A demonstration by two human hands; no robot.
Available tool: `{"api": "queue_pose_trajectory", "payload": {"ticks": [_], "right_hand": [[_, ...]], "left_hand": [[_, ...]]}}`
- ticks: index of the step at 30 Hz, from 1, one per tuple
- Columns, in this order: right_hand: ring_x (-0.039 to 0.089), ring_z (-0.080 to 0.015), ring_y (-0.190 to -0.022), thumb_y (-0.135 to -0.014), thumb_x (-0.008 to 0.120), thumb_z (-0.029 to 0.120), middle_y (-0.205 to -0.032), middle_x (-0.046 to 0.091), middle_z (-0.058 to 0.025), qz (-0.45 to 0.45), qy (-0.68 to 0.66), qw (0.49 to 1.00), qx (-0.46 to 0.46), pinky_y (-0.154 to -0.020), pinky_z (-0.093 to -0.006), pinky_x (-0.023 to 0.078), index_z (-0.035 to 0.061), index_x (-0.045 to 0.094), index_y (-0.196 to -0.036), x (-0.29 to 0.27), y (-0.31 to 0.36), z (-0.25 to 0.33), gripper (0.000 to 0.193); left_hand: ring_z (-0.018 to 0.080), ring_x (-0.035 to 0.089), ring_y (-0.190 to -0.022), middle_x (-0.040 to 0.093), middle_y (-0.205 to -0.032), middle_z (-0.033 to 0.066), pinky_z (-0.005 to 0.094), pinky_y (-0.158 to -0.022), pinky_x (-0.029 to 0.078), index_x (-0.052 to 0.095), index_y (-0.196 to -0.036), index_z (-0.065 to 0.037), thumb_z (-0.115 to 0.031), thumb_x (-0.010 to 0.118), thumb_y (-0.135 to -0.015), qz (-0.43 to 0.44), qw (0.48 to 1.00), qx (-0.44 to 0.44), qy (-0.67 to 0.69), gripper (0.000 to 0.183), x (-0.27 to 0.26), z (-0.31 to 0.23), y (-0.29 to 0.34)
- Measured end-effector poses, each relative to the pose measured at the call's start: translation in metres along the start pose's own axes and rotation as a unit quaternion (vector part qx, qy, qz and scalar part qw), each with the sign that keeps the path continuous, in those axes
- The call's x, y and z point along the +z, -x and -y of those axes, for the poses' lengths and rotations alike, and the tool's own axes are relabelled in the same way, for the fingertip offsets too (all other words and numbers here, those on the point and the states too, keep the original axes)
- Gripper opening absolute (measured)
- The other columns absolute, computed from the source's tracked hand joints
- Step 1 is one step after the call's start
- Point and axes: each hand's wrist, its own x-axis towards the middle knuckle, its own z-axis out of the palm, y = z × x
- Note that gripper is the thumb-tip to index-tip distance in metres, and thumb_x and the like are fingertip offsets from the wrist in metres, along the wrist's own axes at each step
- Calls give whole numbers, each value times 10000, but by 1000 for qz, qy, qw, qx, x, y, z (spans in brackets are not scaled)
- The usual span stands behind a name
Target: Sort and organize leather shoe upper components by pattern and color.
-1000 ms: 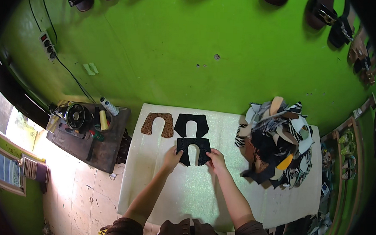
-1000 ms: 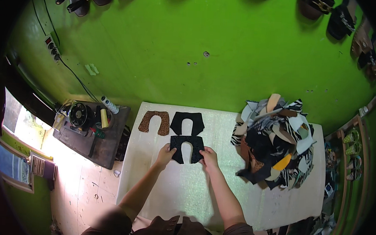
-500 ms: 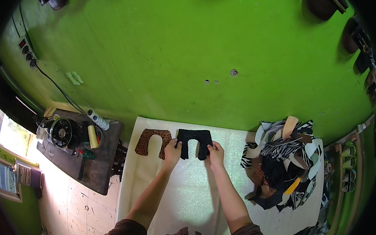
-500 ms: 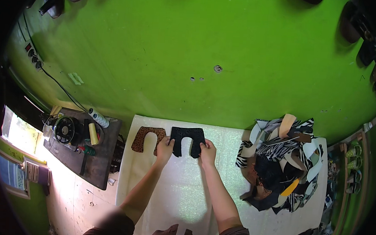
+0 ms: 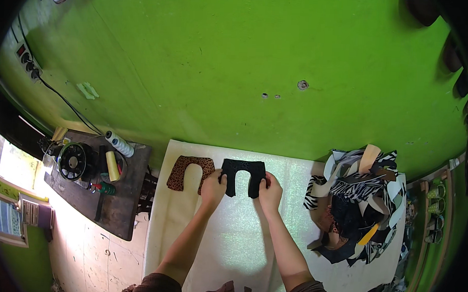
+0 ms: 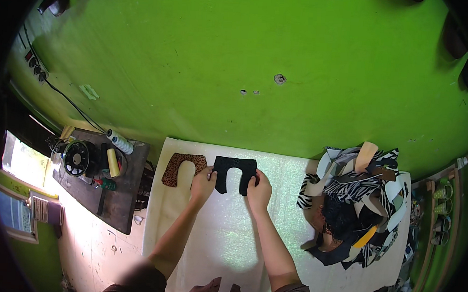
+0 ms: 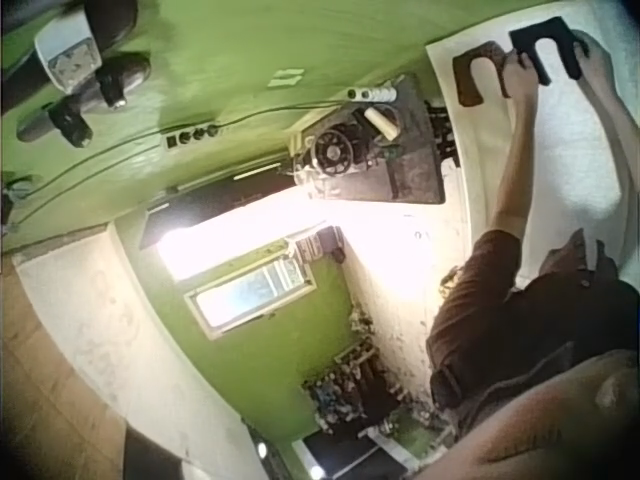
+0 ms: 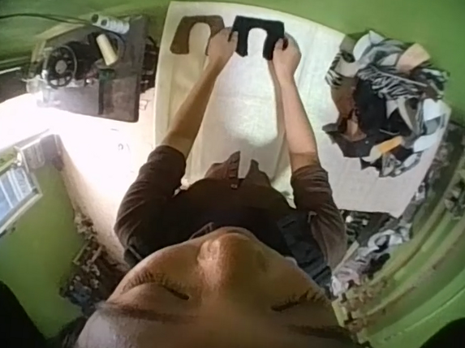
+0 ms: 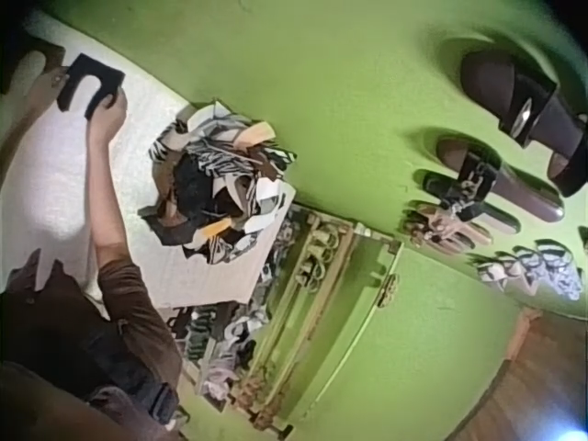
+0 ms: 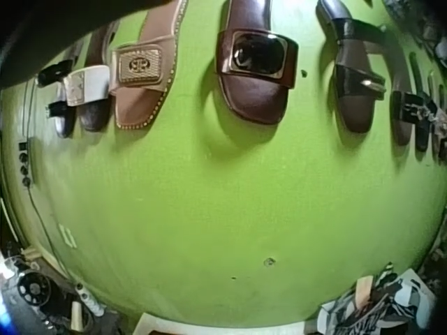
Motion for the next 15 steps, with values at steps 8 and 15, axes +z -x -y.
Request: {"api": "queue_pose_trajectory", "payload": {"ticks": [8,15], "right_hand": [[439,-353,-1088,-772,586,152,-1115,490,-213,-36,181,963,-197,-911,-426,369,-4,557,-1069,4,11,9,336],[410,-390,-1108,-762,599,171,-1180,439,-255,5,280,936,-213,-942,-464,317,20,528,-1153,18,13,-7,424]], "left_hand": [[335,436,-1102,458,-1207,183,394,-909,395,518,-1150,17,-277,604,-759,8,964,97,-246,497,11,-27,8],[332,445,-1096,401,-1274,216,408,-886,408,430,-1244,32,-226,571,-774,54,930,106,-348,554,36,-11,7]]}}
